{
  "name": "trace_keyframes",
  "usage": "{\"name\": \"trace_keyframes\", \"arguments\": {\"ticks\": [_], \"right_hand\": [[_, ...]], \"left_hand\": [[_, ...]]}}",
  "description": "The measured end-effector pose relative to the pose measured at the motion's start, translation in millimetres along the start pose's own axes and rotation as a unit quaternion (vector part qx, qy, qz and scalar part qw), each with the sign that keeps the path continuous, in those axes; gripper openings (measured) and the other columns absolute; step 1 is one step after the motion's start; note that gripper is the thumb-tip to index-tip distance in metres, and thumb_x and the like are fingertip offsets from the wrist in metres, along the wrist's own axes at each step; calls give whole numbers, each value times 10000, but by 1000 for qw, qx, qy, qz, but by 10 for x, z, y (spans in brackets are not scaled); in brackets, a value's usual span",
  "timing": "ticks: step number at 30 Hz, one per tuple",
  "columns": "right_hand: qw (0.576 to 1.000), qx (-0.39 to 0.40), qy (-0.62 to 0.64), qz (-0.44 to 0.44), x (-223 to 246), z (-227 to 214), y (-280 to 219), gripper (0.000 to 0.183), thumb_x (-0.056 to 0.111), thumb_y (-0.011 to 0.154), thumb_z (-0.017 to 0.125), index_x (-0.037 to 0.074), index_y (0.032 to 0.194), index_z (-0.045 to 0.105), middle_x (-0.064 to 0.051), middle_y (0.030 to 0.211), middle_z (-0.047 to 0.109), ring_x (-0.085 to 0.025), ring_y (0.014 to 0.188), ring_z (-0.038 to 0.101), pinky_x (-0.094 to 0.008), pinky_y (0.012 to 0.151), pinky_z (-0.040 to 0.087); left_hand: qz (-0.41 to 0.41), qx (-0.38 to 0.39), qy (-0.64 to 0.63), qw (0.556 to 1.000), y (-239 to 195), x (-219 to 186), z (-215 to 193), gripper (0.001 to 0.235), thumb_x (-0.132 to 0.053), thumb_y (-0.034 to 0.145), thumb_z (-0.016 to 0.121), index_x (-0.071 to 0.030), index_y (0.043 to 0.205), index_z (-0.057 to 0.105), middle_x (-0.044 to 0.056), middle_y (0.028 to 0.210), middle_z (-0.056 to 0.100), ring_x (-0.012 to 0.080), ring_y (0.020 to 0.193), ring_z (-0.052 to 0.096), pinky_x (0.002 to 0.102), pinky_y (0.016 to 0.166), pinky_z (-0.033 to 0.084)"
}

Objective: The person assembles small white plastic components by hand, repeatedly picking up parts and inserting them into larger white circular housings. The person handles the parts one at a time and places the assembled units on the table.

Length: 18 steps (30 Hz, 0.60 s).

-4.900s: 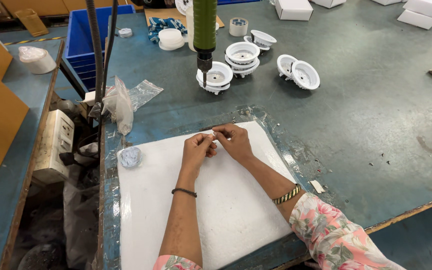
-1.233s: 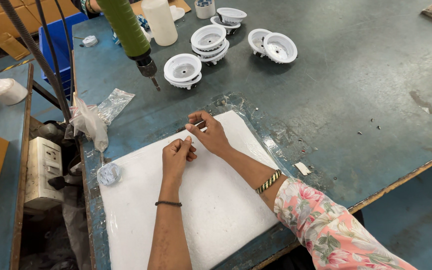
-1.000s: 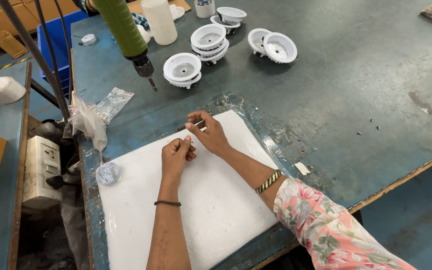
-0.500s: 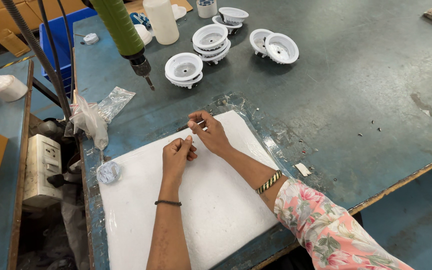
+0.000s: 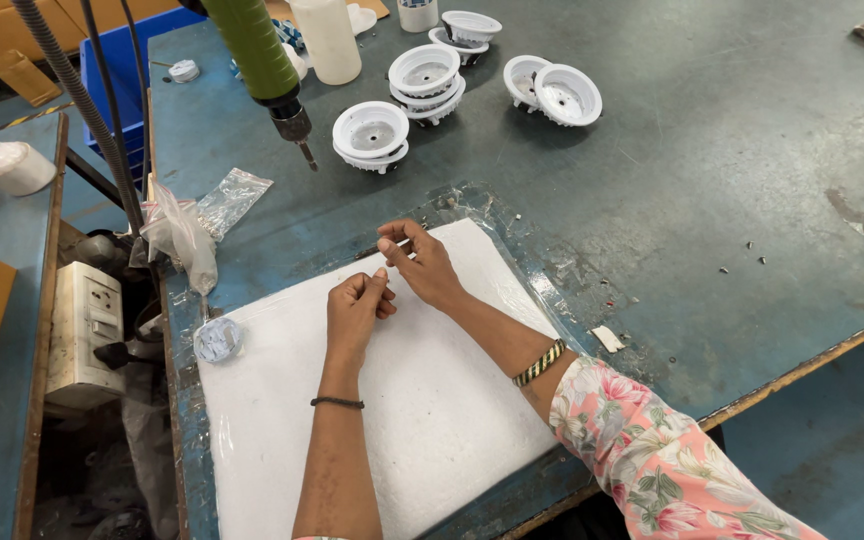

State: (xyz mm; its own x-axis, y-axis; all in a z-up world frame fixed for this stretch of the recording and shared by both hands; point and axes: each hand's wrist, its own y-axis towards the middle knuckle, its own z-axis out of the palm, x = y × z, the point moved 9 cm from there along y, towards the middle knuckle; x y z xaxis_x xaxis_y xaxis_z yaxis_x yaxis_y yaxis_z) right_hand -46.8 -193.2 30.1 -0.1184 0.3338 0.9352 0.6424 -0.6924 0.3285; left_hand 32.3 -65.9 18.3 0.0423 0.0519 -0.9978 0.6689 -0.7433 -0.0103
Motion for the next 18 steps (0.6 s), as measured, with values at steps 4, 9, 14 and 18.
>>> {"name": "trace_keyframes", "arguments": {"ticks": [4, 9, 14, 18], "right_hand": [[1000, -1, 7, 1, 26, -5, -8, 460, 496, 974, 607, 102, 1204, 663, -38, 1036, 716, -123, 828, 682, -275, 694, 543], [1000, -2, 21, 15, -2, -16, -14, 407, 449, 983, 572, 104, 1186, 649, -14, 1028, 705, -107, 825, 682, -278, 632, 537], [999, 0, 29, 13, -125, -11, 17, 410, 442, 1042, 536, 61, 949, 654, -27, 892, 696, -100, 803, 683, -269, 645, 556], [999, 9, 4, 32, -217, -5, 12, 525, 459, 1066, 549, 32, 781, 661, -69, 748, 664, -121, 681, 607, -266, 624, 523]], "left_hand": [[3, -1, 5, 1000, 10, 13, -5, 393, -326, 971, 670, -57, 690, 615, 89, 696, 675, 143, 570, 632, 266, 547, 512], [8, 4, -3, 1000, 22, 40, 5, 436, -349, 969, 675, -35, 671, 619, 88, 687, 680, 146, 567, 625, 272, 539, 500], [11, 3, 16, 1000, 23, 51, -8, 510, -409, 968, 662, 3, 672, 703, 93, 634, 676, 155, 550, 630, 275, 540, 498], [13, -5, 21, 1000, 25, 78, -13, 523, -433, 989, 616, -9, 698, 709, 89, 636, 680, 150, 556, 639, 275, 542, 502]]}}
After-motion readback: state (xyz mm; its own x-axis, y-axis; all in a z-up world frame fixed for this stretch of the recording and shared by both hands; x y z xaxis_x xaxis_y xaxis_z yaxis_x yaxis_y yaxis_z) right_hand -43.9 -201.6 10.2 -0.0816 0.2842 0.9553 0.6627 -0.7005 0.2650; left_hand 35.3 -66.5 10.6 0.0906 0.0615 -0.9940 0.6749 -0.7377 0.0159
